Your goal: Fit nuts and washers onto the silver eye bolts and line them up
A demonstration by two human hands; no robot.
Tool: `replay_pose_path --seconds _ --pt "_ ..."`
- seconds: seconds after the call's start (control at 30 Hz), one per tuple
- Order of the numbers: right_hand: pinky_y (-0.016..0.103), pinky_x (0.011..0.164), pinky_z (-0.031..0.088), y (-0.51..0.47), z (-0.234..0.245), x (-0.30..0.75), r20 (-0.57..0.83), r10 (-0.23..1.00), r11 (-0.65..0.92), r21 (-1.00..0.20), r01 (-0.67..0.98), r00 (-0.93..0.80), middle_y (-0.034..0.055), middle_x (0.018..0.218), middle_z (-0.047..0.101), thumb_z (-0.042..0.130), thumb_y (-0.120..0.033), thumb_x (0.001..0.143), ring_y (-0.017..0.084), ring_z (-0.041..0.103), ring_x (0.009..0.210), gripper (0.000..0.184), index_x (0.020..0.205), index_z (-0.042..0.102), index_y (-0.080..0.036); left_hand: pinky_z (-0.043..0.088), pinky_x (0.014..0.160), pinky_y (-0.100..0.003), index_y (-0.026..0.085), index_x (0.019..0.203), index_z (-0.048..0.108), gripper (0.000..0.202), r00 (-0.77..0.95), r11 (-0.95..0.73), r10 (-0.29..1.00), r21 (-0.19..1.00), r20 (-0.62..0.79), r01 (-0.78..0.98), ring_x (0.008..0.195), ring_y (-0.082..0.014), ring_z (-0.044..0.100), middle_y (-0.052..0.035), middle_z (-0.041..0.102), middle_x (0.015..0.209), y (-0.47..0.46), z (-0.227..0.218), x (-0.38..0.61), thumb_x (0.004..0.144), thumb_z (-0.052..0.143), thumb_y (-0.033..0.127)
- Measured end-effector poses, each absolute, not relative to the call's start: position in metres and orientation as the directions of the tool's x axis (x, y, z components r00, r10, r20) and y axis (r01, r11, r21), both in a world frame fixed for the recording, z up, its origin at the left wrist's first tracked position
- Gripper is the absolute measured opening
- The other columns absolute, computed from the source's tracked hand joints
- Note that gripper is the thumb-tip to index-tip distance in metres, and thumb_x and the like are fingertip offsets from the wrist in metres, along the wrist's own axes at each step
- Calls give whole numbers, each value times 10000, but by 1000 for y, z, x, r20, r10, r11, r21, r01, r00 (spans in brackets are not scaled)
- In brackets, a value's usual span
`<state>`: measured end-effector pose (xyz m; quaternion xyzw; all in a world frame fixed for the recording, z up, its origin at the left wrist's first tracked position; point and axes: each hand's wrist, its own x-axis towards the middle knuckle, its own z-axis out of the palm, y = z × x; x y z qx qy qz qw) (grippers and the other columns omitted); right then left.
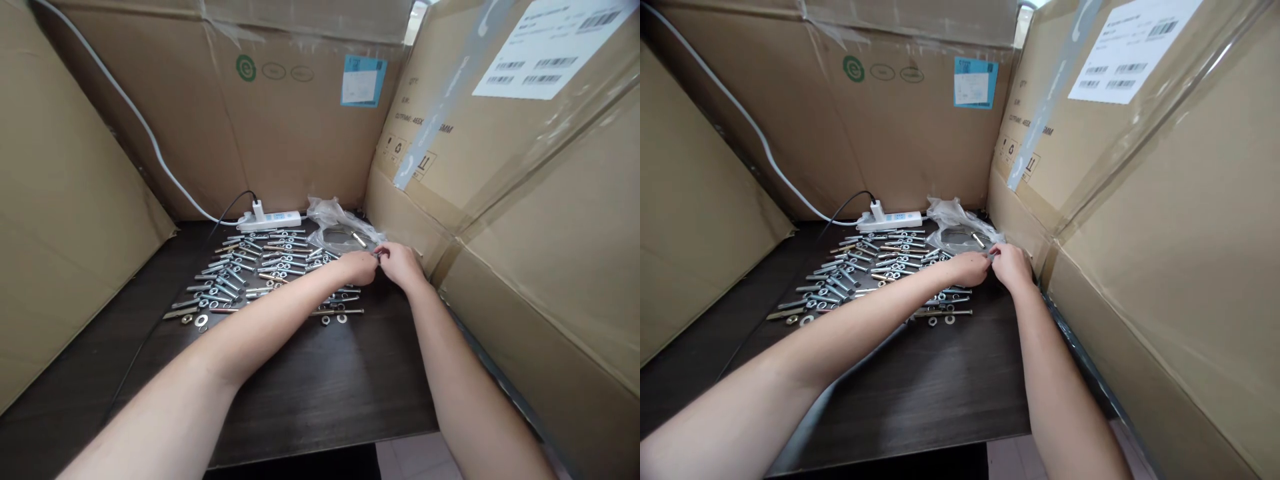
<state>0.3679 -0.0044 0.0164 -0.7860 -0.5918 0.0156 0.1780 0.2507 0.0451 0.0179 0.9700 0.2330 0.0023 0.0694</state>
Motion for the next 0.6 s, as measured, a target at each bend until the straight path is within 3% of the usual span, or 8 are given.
replay_pose_path --seconds 0.27,0.43,0.6 --pt "271 651 408 -3 18 364 319 889 -218 -335 917 328 39 873 696 455 -201 806 209 612 808 285 929 707 -256 438 913 -335 70 1217 522 446 897 -898 432 142 95 418 1101 -256 527 -188 476 1287 52 6 250 774 468 75" --pt "279 660 405 -4 16 362 343 875 -229 -329 916 341 49 856 697 471 -224 813 217 615 804 252 882 712 -247 453 831 -326 126 980 599 247 881 -900 433 140 190 412 953 -218 540 -119 535 1064 48 21 221 829 403 123" --pt "289 695 410 -5 14 357 377 879 -158 -346 925 291 55 873 691 477 -209 810 222 601 832 233 870 702 -229 445 787 -300 168 903 557 159 785 -852 519 276 339 444 856 -168 520 -55 509 963 29 37 143 837 415 142"
